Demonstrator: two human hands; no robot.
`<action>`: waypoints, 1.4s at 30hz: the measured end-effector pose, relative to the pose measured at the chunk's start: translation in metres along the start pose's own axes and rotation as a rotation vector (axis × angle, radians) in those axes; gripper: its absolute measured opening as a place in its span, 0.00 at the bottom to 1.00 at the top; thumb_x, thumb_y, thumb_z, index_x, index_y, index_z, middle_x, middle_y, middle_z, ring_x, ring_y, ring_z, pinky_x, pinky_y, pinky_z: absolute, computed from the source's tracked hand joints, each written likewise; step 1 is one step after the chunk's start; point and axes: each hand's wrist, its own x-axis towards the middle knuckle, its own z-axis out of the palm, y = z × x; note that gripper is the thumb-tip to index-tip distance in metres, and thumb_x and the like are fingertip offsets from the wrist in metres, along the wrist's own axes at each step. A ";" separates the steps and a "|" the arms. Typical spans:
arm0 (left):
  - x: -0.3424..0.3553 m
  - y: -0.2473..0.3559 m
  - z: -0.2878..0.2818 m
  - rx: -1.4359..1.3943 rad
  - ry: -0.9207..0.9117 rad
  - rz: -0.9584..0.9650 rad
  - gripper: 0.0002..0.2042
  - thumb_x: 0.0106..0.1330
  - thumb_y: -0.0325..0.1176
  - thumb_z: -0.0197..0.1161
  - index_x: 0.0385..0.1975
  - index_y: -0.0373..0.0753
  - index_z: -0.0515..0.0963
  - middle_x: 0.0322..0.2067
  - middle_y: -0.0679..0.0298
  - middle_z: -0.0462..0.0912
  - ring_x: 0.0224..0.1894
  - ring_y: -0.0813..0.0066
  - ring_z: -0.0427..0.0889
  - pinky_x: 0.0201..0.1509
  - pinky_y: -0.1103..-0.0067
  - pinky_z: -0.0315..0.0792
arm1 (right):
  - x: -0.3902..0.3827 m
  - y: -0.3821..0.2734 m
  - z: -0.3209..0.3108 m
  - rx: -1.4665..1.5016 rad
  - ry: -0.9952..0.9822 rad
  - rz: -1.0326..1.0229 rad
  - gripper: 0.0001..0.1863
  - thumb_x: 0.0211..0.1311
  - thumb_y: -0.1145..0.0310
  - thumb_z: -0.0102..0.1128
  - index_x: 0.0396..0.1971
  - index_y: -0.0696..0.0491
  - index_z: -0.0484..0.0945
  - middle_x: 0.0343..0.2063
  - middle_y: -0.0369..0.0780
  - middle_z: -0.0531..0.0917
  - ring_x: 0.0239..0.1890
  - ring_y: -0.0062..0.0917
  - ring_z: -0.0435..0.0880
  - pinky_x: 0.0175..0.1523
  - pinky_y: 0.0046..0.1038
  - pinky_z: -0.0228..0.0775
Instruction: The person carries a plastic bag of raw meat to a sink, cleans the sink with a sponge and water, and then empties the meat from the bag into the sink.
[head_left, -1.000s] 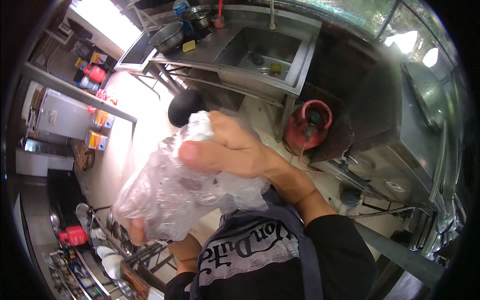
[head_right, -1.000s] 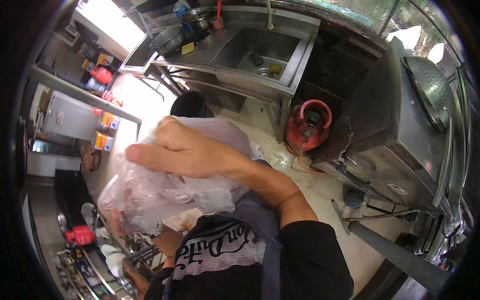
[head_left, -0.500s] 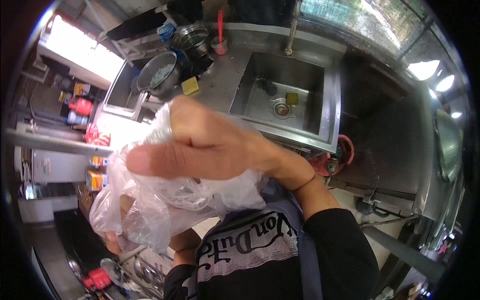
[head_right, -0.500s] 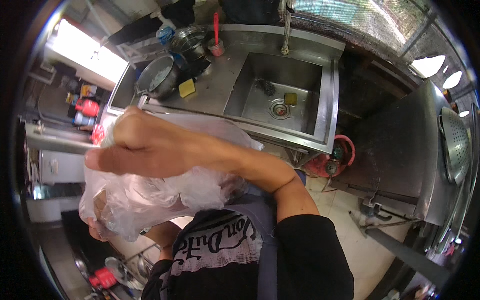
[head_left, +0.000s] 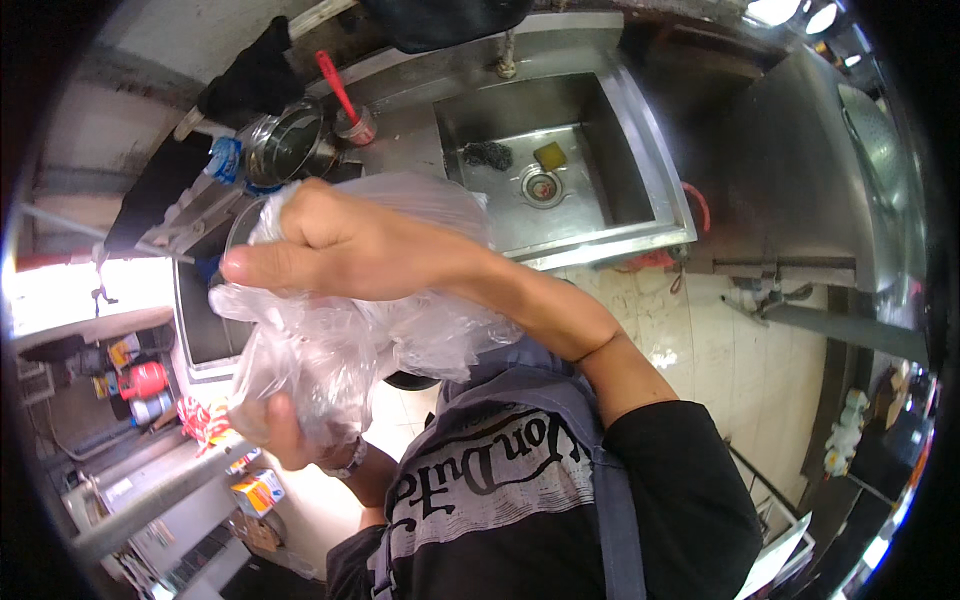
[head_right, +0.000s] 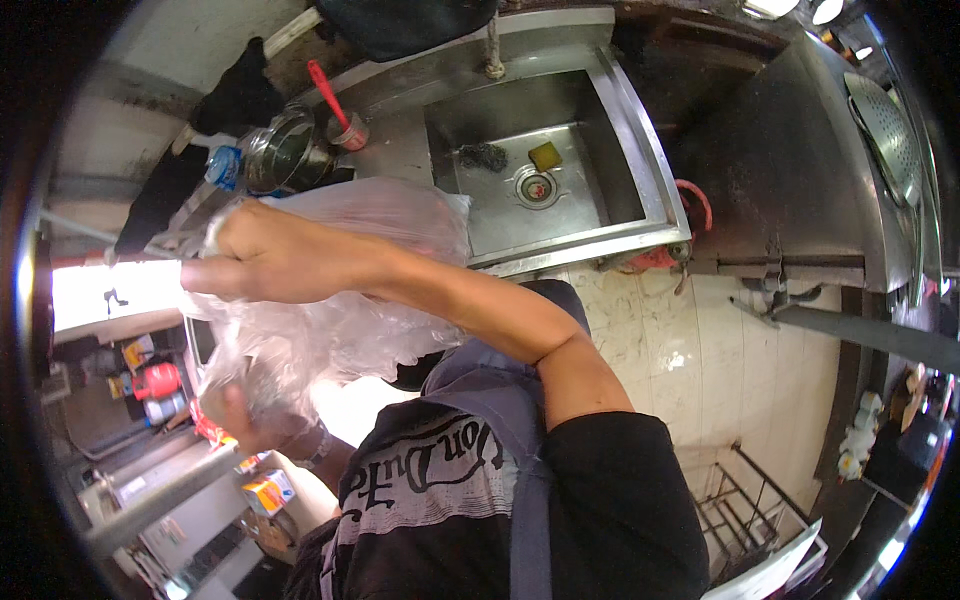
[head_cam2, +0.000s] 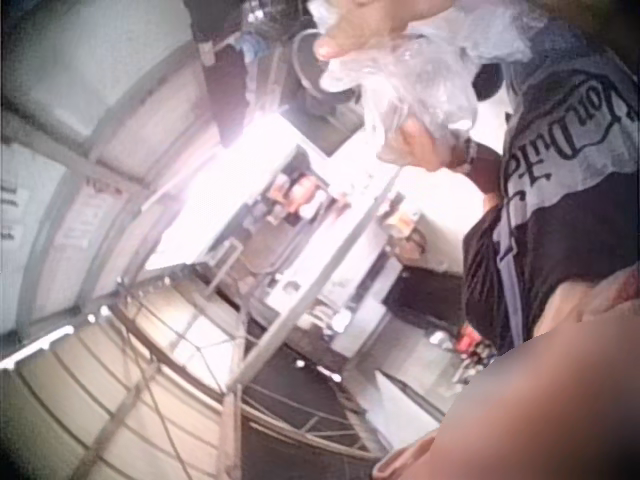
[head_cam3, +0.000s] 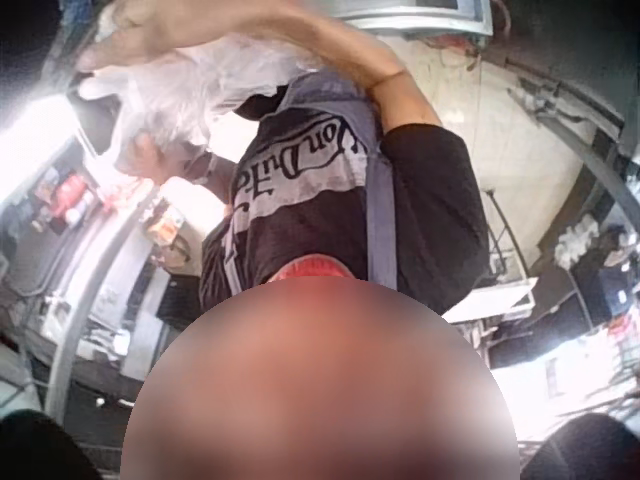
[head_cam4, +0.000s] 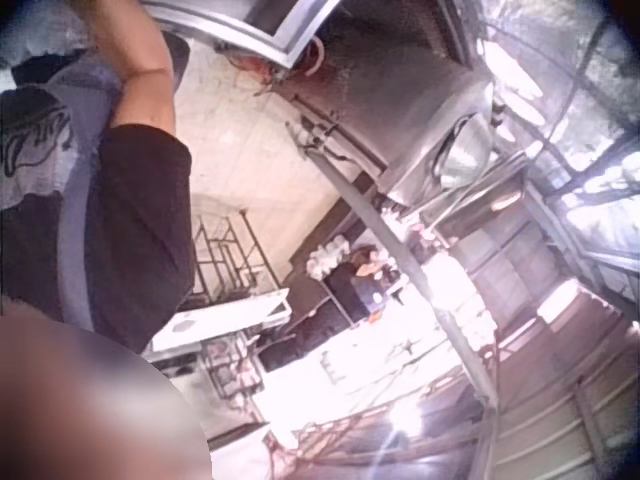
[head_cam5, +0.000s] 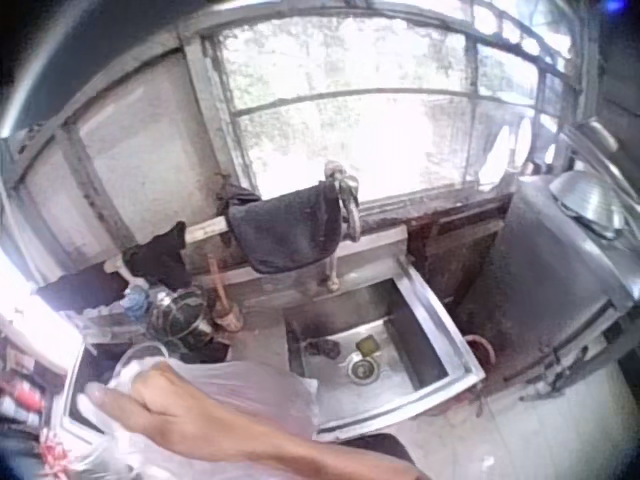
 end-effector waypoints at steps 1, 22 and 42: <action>-0.008 -0.016 0.007 0.027 -0.060 0.023 0.18 0.53 0.36 0.59 0.39 0.30 0.72 0.39 0.48 0.75 0.42 0.51 0.75 0.49 0.61 0.69 | 0.004 0.019 0.000 -0.023 0.005 0.002 0.31 0.61 0.50 0.49 0.08 0.61 0.71 0.04 0.40 0.67 0.09 0.22 0.67 0.17 0.28 0.58; -0.043 -0.069 0.105 -0.595 -0.173 -1.486 0.20 0.61 0.42 0.53 0.43 0.29 0.73 0.39 0.59 0.75 0.41 0.73 0.72 0.47 0.79 0.65 | -0.134 0.083 -0.159 -0.601 0.702 0.361 0.08 0.52 0.68 0.61 0.32 0.53 0.77 0.29 0.36 0.78 0.32 0.18 0.77 0.31 0.20 0.67; -0.083 -0.009 0.092 -0.251 -0.155 -1.635 0.12 0.65 0.40 0.45 0.25 0.39 0.67 0.20 0.74 0.57 0.23 0.85 0.55 0.27 0.84 0.52 | -0.194 0.278 -0.254 -0.774 0.640 0.885 0.08 0.57 0.65 0.55 0.29 0.55 0.75 0.28 0.44 0.79 0.32 0.32 0.80 0.38 0.32 0.69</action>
